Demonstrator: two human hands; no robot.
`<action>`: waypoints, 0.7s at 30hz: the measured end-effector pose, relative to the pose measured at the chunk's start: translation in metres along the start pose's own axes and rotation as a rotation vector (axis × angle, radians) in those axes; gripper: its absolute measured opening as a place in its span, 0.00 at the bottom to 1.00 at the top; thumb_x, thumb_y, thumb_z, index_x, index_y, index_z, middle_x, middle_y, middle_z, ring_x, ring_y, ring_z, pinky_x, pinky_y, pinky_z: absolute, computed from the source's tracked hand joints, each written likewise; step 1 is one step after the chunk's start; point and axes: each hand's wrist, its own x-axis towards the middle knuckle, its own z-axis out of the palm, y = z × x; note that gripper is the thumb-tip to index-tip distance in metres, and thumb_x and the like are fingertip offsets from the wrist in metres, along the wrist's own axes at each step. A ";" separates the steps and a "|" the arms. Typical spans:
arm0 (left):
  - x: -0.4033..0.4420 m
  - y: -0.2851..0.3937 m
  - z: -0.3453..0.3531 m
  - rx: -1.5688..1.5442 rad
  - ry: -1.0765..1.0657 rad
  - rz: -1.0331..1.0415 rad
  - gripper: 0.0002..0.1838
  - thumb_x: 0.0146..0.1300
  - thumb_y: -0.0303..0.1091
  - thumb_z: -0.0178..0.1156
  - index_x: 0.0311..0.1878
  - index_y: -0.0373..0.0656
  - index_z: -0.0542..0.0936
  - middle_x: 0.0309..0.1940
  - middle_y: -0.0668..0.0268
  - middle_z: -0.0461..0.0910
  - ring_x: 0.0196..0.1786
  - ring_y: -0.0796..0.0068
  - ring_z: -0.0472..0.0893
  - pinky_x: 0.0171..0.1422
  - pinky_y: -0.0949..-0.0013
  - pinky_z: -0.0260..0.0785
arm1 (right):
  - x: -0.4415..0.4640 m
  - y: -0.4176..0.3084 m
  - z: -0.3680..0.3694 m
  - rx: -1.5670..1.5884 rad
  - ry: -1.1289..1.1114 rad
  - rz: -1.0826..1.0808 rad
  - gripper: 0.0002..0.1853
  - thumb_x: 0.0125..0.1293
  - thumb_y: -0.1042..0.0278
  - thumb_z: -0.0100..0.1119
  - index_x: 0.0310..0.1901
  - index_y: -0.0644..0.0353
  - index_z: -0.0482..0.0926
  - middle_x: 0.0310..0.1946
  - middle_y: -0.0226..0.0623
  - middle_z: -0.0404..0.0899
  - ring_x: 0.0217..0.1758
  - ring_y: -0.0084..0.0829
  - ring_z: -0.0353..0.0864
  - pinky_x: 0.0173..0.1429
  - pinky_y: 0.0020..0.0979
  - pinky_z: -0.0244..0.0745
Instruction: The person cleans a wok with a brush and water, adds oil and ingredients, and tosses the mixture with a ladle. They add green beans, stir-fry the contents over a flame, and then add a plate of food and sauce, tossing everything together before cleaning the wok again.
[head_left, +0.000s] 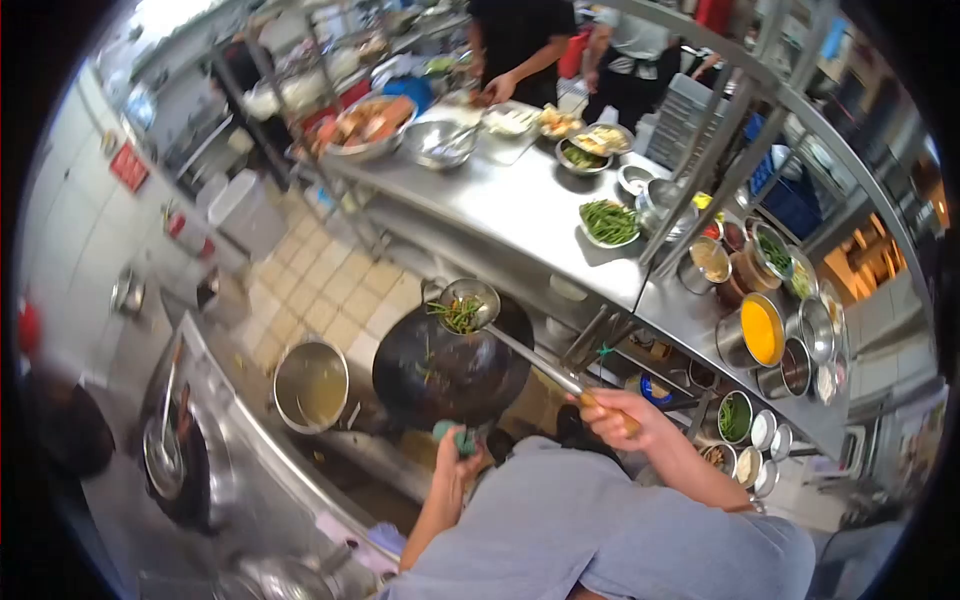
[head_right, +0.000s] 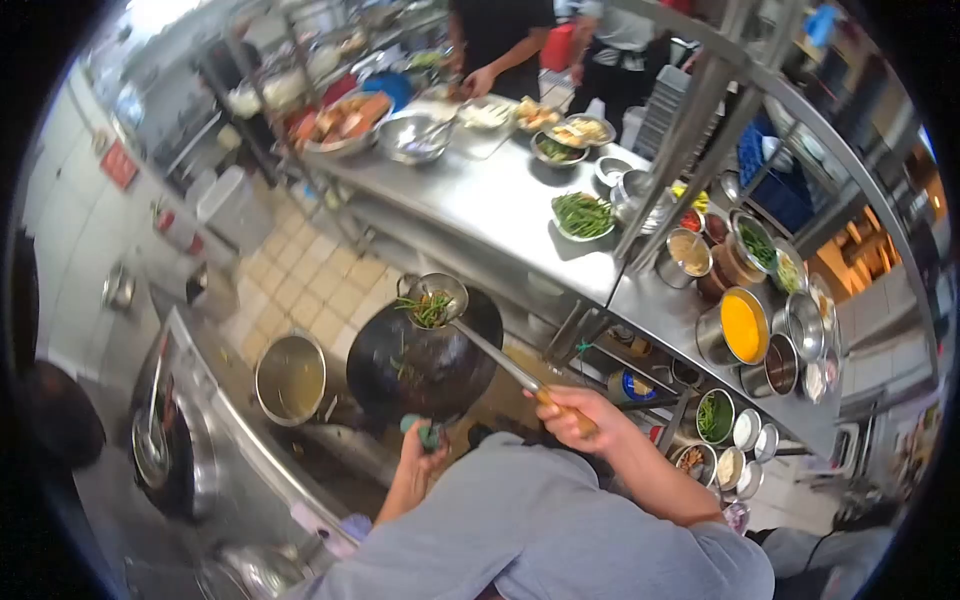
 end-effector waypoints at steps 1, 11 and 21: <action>0.000 0.004 -0.006 0.000 -0.030 -0.015 0.11 0.53 0.33 0.59 0.36 0.42 0.70 0.24 0.61 0.73 0.25 0.67 0.76 0.26 0.70 0.71 | -0.021 0.003 0.015 -0.073 0.042 -0.079 0.17 0.69 0.67 0.48 0.57 0.62 0.65 0.31 0.31 0.68 0.22 0.16 0.65 0.21 0.18 0.64; -0.023 0.019 0.001 0.104 0.184 0.081 0.06 0.51 0.32 0.59 0.29 0.46 0.70 0.19 0.67 0.72 0.19 0.70 0.75 0.23 0.71 0.70 | -0.089 -0.020 0.047 -0.801 0.626 -0.740 0.25 0.62 0.74 0.50 0.61 0.61 0.57 0.28 0.32 0.68 0.18 0.20 0.65 0.19 0.23 0.63; -0.026 0.027 -0.008 0.100 0.164 0.078 0.06 0.54 0.35 0.58 0.28 0.46 0.72 0.20 0.67 0.75 0.21 0.74 0.76 0.21 0.74 0.69 | -0.063 -0.046 0.027 -0.925 0.894 -0.847 0.28 0.62 0.74 0.51 0.63 0.63 0.57 0.25 0.29 0.67 0.17 0.20 0.65 0.19 0.23 0.62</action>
